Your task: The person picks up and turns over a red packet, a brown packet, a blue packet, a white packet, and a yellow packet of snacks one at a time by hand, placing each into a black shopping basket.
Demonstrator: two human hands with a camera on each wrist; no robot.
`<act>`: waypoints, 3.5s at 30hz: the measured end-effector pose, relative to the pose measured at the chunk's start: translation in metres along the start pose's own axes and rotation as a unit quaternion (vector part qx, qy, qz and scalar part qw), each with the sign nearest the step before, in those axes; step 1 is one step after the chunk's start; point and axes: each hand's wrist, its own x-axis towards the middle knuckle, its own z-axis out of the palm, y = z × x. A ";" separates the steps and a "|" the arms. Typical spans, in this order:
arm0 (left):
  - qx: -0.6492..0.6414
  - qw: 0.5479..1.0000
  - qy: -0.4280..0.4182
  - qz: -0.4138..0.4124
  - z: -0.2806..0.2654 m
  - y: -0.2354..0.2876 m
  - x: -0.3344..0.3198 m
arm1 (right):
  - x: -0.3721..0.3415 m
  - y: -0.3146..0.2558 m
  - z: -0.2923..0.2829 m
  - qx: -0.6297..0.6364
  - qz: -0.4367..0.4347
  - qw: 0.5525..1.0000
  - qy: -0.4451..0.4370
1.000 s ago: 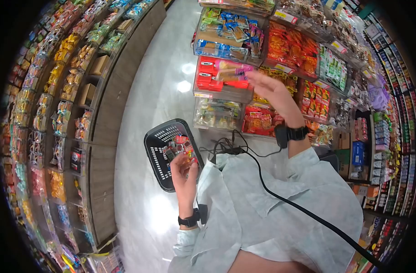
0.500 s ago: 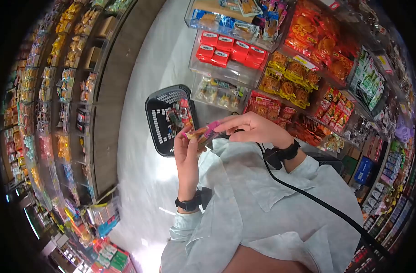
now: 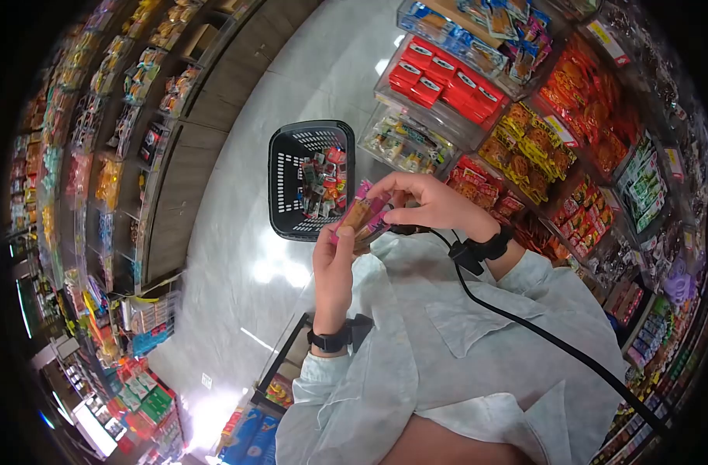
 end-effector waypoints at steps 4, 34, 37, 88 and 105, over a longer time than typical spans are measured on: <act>-0.026 1.000 0.004 0.012 -0.055 0.000 -0.013 | 0.017 0.004 0.058 0.026 -0.006 1.000 -0.011; -0.151 0.984 0.063 0.070 -0.181 0.035 -0.005 | 0.129 -0.004 0.162 0.052 0.045 0.998 -0.009; -0.159 0.981 0.068 0.088 -0.168 0.042 0.009 | 0.144 0.004 0.140 0.041 0.055 0.996 -0.055; -0.008 0.994 -0.104 -0.007 -0.231 -0.020 -0.068 | -0.045 0.015 0.234 -0.149 0.021 0.984 0.101; 0.157 0.955 -0.239 -0.084 0.024 -0.094 -0.071 | -0.255 0.060 0.075 0.032 0.064 0.941 0.330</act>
